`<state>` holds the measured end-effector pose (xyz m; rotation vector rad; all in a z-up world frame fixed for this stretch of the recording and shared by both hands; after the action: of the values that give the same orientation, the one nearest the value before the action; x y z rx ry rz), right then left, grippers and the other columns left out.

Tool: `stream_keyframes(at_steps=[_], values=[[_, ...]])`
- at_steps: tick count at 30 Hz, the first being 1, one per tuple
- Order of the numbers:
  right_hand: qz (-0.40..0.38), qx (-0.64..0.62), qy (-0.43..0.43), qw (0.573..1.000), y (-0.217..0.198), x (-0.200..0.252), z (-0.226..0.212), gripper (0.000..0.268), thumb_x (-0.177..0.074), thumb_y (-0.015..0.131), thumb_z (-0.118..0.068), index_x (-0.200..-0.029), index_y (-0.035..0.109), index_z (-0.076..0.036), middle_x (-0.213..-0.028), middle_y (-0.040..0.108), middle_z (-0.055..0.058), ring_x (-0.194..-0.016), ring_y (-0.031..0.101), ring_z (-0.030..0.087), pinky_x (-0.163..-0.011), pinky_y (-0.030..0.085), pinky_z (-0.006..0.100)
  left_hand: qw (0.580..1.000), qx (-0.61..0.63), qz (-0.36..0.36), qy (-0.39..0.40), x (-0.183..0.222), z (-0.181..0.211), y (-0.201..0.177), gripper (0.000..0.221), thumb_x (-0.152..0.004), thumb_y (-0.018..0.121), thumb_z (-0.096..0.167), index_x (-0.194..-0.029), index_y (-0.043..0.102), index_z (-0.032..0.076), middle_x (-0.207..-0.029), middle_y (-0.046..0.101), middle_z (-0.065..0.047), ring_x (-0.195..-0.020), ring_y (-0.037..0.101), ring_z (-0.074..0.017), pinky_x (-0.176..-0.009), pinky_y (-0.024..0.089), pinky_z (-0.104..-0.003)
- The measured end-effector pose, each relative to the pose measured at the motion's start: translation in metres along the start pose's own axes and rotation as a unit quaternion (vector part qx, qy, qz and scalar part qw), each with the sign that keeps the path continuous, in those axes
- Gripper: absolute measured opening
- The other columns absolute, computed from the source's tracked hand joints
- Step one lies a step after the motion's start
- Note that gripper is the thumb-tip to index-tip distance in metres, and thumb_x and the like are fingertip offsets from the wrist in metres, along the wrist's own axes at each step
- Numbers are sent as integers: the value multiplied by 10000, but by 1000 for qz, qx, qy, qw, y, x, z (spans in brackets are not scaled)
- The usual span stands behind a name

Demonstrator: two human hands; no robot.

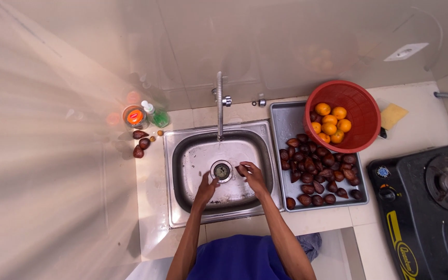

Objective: Washing salak fruits individually under running water and placing them on a tray.

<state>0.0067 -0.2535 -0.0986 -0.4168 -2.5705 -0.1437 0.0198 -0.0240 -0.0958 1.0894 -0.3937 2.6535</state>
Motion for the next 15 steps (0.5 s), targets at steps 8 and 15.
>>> stream_keyframes(at_steps=[8, 15], values=[[158, -133, -86, 975, -130, 16, -94, 252, -976, 744, -195, -1180, 652, -81, -1059, 628, 124, -934, 673, 260, -844, 597, 390, 991, 7, -129, -22, -1, -61, 45, 538, -1006, 583, 377, -1464, 521, 104, -1347, 615, -191, -1063, 734, -286, -891, 561, -352], [244, -55, -154, 956, -221, -13, -190, 401, -1027, 733, -340, -1286, 583, -73, -1058, 583, 129, -592, 709, 198, -430, 562, 285, 990, 30, -135, -28, 17, -46, 35, 517, -1019, 568, 322, -1466, 491, 73, -1362, 616, -171, -1038, 730, -284, -849, 564, -330]])
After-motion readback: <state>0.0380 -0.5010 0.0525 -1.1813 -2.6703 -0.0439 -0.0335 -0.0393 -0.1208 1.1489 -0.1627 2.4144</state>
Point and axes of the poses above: each hand's wrist, its own x-axis away from the middle knuckle, its own y-axis out of the palm, z = x × y, the point moved 9 cm from there along -x, towards the middle knuckle
